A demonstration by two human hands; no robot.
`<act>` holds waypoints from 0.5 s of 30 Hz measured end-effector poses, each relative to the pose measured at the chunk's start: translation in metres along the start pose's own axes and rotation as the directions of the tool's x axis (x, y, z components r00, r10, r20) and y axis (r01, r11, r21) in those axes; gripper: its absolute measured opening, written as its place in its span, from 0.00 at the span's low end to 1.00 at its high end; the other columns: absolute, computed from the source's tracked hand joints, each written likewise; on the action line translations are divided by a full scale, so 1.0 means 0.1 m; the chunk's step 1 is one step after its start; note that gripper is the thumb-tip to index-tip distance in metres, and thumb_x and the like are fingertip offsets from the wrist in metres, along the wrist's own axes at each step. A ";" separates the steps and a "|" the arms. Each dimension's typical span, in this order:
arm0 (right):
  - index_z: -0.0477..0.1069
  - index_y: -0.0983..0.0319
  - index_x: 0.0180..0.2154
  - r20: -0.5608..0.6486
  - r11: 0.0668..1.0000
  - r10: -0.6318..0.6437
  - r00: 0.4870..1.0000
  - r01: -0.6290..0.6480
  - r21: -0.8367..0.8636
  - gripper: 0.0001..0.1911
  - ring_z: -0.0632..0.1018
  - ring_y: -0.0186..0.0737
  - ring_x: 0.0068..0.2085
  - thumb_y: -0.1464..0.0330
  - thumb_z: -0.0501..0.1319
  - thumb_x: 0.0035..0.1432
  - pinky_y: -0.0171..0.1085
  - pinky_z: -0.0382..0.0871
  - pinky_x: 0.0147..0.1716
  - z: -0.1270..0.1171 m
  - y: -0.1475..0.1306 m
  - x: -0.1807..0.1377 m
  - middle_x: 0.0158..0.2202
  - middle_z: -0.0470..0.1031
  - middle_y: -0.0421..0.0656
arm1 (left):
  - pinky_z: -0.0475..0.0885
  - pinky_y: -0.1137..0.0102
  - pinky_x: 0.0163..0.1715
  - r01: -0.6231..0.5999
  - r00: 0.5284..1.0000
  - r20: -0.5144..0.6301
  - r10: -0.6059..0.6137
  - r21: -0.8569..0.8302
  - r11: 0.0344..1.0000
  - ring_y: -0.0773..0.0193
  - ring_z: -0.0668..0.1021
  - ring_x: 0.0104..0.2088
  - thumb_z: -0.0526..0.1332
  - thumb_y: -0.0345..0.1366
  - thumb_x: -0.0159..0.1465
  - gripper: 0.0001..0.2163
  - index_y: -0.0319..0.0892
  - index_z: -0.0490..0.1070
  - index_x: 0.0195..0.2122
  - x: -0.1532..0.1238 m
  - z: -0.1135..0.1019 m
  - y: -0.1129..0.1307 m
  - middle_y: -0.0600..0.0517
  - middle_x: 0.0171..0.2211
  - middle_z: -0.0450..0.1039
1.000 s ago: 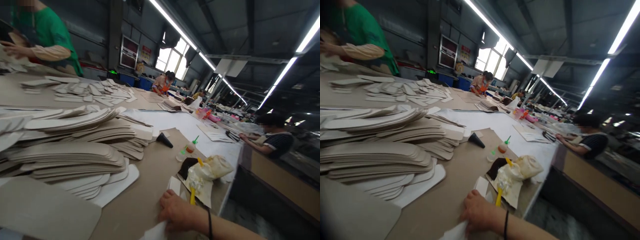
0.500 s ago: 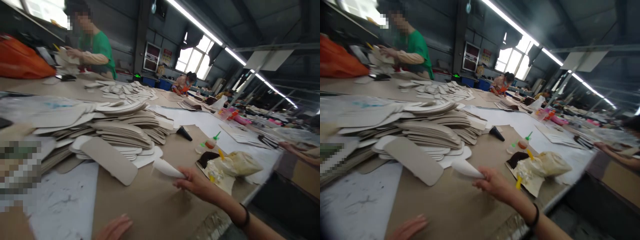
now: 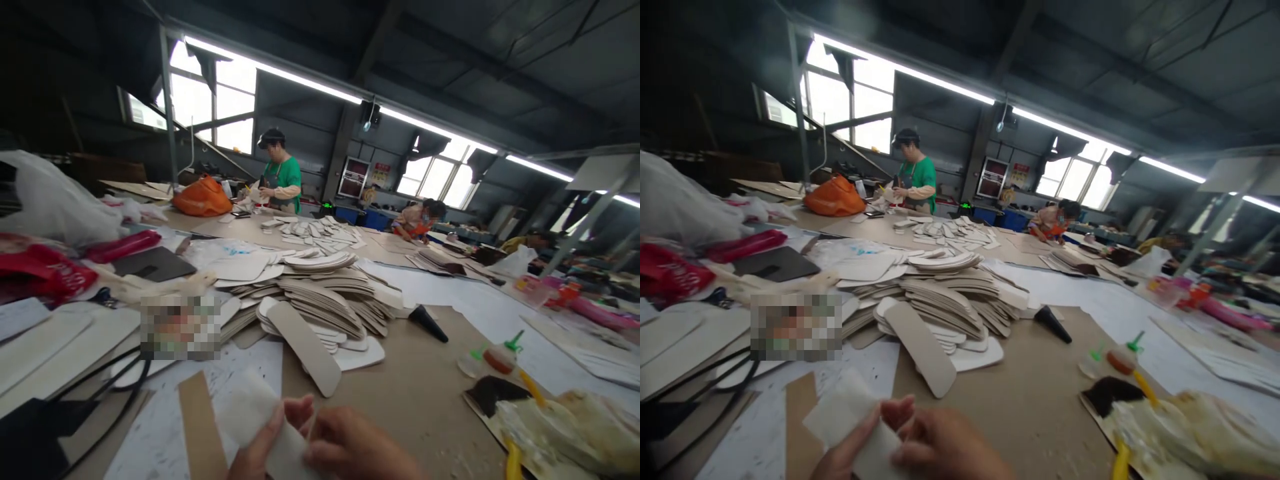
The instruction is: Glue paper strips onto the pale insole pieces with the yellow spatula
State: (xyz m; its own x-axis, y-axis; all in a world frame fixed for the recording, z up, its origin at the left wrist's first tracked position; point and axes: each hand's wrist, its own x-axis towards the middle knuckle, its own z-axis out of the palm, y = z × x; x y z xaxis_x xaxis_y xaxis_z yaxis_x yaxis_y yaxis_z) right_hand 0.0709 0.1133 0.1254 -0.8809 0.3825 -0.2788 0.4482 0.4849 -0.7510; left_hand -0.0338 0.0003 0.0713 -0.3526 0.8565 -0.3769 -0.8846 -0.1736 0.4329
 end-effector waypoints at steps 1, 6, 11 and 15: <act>0.69 0.63 0.30 -0.127 0.993 0.035 0.991 -0.049 -0.104 0.07 0.70 0.35 0.29 0.66 0.58 0.51 0.31 0.62 0.28 -0.06 0.04 0.08 0.26 0.70 0.38 | 0.72 0.69 0.36 -0.036 0.998 -0.048 0.035 -0.019 0.999 0.59 0.77 0.34 0.71 0.42 0.44 0.15 0.39 0.75 0.29 0.03 0.00 0.08 0.47 0.29 0.77; 0.65 0.64 0.52 -0.512 0.802 -0.089 0.855 -0.243 -0.545 0.27 0.68 0.54 0.51 0.61 0.62 0.51 0.47 0.62 0.47 -0.16 0.19 0.75 0.50 0.69 0.54 | 0.69 0.72 0.23 -0.277 0.942 -0.182 0.282 0.054 0.959 0.70 0.65 0.17 0.73 0.41 0.42 0.15 0.38 0.69 0.21 0.35 0.07 0.33 0.60 0.11 0.59; 0.57 0.69 0.58 -0.406 0.701 0.010 0.914 -0.296 -0.649 0.32 0.70 0.58 0.50 0.65 0.59 0.53 0.50 0.66 0.45 -0.09 0.24 1.14 0.54 0.65 0.60 | 0.66 0.73 0.19 -0.313 0.911 -0.244 0.332 0.113 0.943 0.72 0.62 0.15 0.73 0.40 0.40 0.16 0.38 0.68 0.21 0.74 0.08 0.34 0.61 0.11 0.56; 0.58 0.71 0.56 -0.358 0.668 -0.012 0.934 -0.259 -0.698 0.24 0.75 0.53 0.45 0.75 0.50 0.57 0.46 0.69 0.40 -0.20 0.26 1.16 0.49 0.70 0.59 | 0.66 0.74 0.21 -0.306 0.916 -0.238 0.322 0.100 0.947 0.73 0.64 0.16 0.73 0.38 0.40 0.15 0.37 0.69 0.22 0.93 0.03 0.32 0.61 0.11 0.57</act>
State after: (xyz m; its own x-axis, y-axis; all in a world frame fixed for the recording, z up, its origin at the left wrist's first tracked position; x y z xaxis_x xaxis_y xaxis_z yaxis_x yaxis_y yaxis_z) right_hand -0.0163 0.1860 0.0857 -0.7734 0.6328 -0.0374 0.6336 0.7736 -0.0121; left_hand -0.0943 0.0756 0.0523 -0.6803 0.6132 -0.4014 -0.6990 -0.3783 0.6068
